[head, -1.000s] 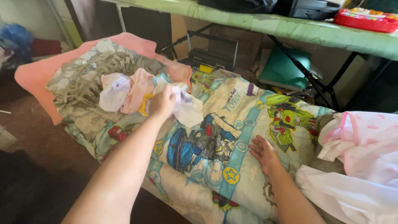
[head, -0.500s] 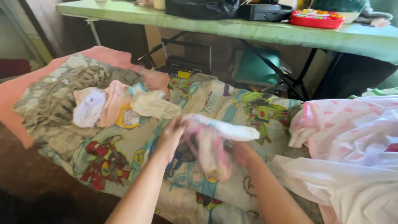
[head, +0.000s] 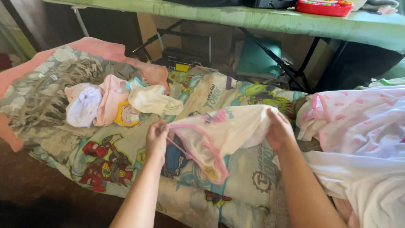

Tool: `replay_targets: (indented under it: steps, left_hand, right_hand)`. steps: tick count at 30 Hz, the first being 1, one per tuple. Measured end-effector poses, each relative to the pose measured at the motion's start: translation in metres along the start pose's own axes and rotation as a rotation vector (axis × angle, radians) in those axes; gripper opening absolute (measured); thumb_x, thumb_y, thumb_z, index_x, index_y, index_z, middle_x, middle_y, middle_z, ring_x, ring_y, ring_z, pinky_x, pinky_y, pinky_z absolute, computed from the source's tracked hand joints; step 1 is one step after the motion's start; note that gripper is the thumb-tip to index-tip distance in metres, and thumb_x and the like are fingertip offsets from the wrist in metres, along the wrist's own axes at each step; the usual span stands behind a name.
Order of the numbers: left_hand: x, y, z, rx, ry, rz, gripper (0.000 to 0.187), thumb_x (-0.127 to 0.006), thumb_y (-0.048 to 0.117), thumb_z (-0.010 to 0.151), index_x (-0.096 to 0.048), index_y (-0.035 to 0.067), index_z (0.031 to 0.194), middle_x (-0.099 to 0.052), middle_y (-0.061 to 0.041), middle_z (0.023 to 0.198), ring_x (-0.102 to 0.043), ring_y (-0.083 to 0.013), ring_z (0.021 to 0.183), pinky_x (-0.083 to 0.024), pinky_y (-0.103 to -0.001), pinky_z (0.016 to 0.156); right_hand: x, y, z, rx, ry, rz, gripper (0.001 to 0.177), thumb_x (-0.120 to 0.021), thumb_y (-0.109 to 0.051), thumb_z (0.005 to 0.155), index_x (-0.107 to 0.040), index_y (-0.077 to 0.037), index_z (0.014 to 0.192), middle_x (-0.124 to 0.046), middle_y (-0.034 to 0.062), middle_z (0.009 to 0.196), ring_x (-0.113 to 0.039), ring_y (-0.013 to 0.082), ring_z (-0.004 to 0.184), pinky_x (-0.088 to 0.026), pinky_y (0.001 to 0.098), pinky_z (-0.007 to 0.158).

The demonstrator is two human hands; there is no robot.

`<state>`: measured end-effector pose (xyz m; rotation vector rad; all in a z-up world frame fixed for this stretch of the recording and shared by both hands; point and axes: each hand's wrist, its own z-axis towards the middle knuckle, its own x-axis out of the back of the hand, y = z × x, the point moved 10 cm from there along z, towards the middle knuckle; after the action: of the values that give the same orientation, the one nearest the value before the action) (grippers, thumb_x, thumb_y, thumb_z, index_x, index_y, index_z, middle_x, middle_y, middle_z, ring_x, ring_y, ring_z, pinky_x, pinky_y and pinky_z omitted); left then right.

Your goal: The person folds several small pieces of clothing on a bed and places them into an open suitcase. They also handle a multi-clip hanger with small garments, removing items from the hanger before folding them.

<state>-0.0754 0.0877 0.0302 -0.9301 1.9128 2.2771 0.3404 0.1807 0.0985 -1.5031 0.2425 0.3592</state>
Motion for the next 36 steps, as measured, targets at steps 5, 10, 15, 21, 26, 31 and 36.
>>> replay_targets:
  steps: [5, 10, 15, 21, 26, 31, 36]
  left_hand:
    - [-0.064, 0.097, -0.086, -0.956, 0.270, 1.069, 0.032, -0.077, 0.023, 0.085, -0.066, 0.007, 0.109, -0.071, -0.015, 0.097, -0.068, -0.0376, 0.089, -0.053, -0.048, 0.077]
    - [-0.123, 0.032, -0.096, -0.379, -0.188, 1.169, 0.042, -0.064, 0.049, 0.092, -0.077, 0.009, 0.085, -0.074, -0.016, 0.085, -0.072, -0.0372, 0.080, -0.055, -0.049, 0.068]
    - [-0.144, -0.010, -0.100, -0.317, -0.340, 1.181, 0.048, -0.059, 0.053, 0.093, -0.078, 0.010, 0.087, -0.075, -0.016, 0.085, -0.072, -0.0374, 0.082, -0.054, -0.050, 0.071]
    - [-0.112, -0.104, -0.033, 0.034, -0.301, 0.911, 0.047, -0.069, 0.049, 0.085, -0.078, 0.008, 0.105, -0.078, -0.013, 0.090, -0.076, -0.0277, 0.085, -0.056, -0.041, 0.078]
    - [-0.121, -0.041, -0.037, 0.253, -0.284, -0.176, 0.046, -0.055, 0.041, 0.095, -0.072, 0.011, 0.126, -0.075, -0.008, 0.122, -0.072, -0.0246, 0.104, -0.062, -0.040, 0.087]
    - [-0.088, -0.027, -0.017, 0.301, -0.144, -0.458, 0.035, -0.055, 0.044, 0.099, -0.059, 0.015, 0.119, -0.071, -0.011, 0.115, -0.069, -0.0266, 0.104, -0.056, -0.045, 0.091]
    - [-0.091, 0.050, -0.028, 0.066, -0.248, -0.398, 0.037, -0.070, 0.023, 0.092, -0.056, 0.020, 0.125, -0.069, -0.006, 0.116, -0.066, -0.0223, 0.110, -0.056, -0.041, 0.094]
  right_hand:
    - [-0.046, -0.032, -0.033, 0.134, -0.254, 0.150, 0.050, -0.066, -0.014, 0.092, -0.053, -0.013, 0.140, -0.068, 0.0021, 0.125, -0.067, 0.0177, 0.113, -0.053, 0.0383, 0.098]
    - [-0.006, -0.004, -0.003, 0.162, -0.093, -0.211, 0.061, -0.066, -0.008, 0.094, -0.049, -0.009, 0.152, -0.067, 0.0066, 0.133, -0.065, 0.0202, 0.117, -0.052, 0.0384, 0.100]
    - [-0.064, -0.045, -0.048, 0.078, -0.371, 0.093, 0.064, -0.067, -0.008, 0.095, -0.045, -0.006, 0.154, -0.064, 0.0082, 0.133, -0.065, 0.0216, 0.118, -0.053, 0.0409, 0.100]
    - [-0.062, -0.040, -0.039, 0.035, -0.411, 0.065, 0.065, -0.064, -0.011, 0.094, -0.043, -0.011, 0.156, -0.065, 0.0049, 0.134, -0.064, 0.0180, 0.119, -0.052, 0.0386, 0.100]
    - [0.013, -0.040, -0.001, 0.340, 0.113, -0.841, 0.050, -0.064, -0.014, 0.103, -0.049, -0.006, 0.150, -0.067, 0.0137, 0.126, -0.062, 0.0192, 0.112, -0.050, 0.0383, 0.098]
    - [0.006, -0.064, -0.017, 0.251, 0.105, -0.396, 0.049, -0.067, -0.008, 0.097, -0.050, -0.008, 0.143, -0.068, 0.0125, 0.107, -0.063, 0.0192, 0.093, -0.052, 0.0345, 0.083]
    - [-0.043, -0.079, -0.039, 0.246, -0.258, -0.274, 0.050, -0.069, -0.005, 0.090, -0.061, -0.011, 0.139, -0.070, 0.0079, 0.114, -0.066, 0.0155, 0.103, -0.054, 0.0276, 0.091]
